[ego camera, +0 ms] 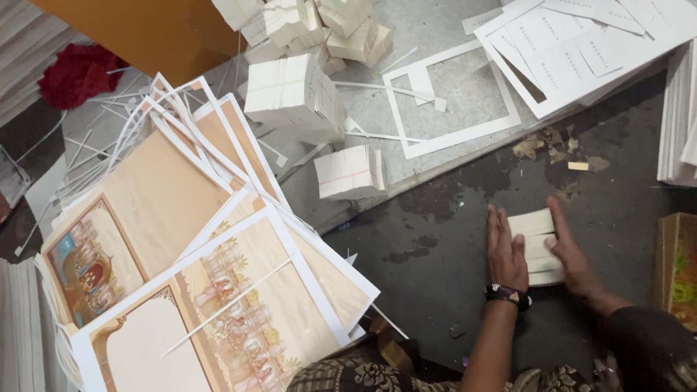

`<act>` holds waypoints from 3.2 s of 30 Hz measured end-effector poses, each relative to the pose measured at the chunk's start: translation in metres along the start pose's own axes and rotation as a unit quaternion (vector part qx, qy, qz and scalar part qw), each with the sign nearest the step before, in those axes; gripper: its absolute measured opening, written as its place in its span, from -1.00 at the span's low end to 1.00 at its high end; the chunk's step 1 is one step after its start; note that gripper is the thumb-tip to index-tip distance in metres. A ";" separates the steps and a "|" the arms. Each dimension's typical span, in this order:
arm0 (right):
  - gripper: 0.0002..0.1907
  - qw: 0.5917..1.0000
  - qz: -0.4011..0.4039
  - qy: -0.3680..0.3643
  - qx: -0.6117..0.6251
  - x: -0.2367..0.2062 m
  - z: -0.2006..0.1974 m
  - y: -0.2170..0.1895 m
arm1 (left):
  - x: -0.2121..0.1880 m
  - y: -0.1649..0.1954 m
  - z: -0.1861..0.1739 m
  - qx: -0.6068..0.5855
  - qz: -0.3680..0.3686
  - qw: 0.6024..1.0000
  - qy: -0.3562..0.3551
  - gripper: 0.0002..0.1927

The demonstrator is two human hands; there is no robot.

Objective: The person sits on the floor and repeatedly folds small white paper sheets into compact rectangular packs. They place each finished pack into a white rectangular frame and stack the completed packs on the floor. The person handles printed sheets and frames by hand without tools.

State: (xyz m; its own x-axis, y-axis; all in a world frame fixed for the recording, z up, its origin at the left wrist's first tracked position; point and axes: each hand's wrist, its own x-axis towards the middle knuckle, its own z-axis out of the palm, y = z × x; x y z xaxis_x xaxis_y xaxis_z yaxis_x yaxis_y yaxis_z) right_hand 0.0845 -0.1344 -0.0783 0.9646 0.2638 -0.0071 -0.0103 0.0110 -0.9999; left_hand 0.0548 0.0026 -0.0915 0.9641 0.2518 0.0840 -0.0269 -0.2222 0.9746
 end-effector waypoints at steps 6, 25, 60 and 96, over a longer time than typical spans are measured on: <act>-0.08 0.999 0.003 -0.014 -0.045 0.001 0.001 0.015 | 0.000 0.006 -0.004 -0.065 -0.014 0.998 0.018 -0.34; 0.39 0.673 -0.095 -0.318 -0.661 0.043 0.022 -0.096 | 0.009 -0.021 0.009 -0.173 -0.088 0.975 0.113 -0.29; 0.07 0.842 0.150 0.012 -0.517 -0.095 -0.128 -0.049 | -0.072 0.039 -0.063 -0.619 -0.113 0.753 -0.192 -0.32; -0.68 0.893 -0.153 -0.108 -0.408 -0.081 -0.089 -0.073 | -0.115 0.078 -0.052 -0.676 -0.287 0.588 -0.338 0.03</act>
State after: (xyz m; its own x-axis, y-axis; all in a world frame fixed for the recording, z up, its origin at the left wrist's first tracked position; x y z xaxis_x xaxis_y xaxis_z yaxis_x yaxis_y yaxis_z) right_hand 0.0307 -0.2421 -0.0064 0.8144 0.5507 0.1829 0.5268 -0.5693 -0.6312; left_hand -0.0722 0.0055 -0.0142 0.7895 -0.6137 0.0042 0.6094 0.7846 0.1141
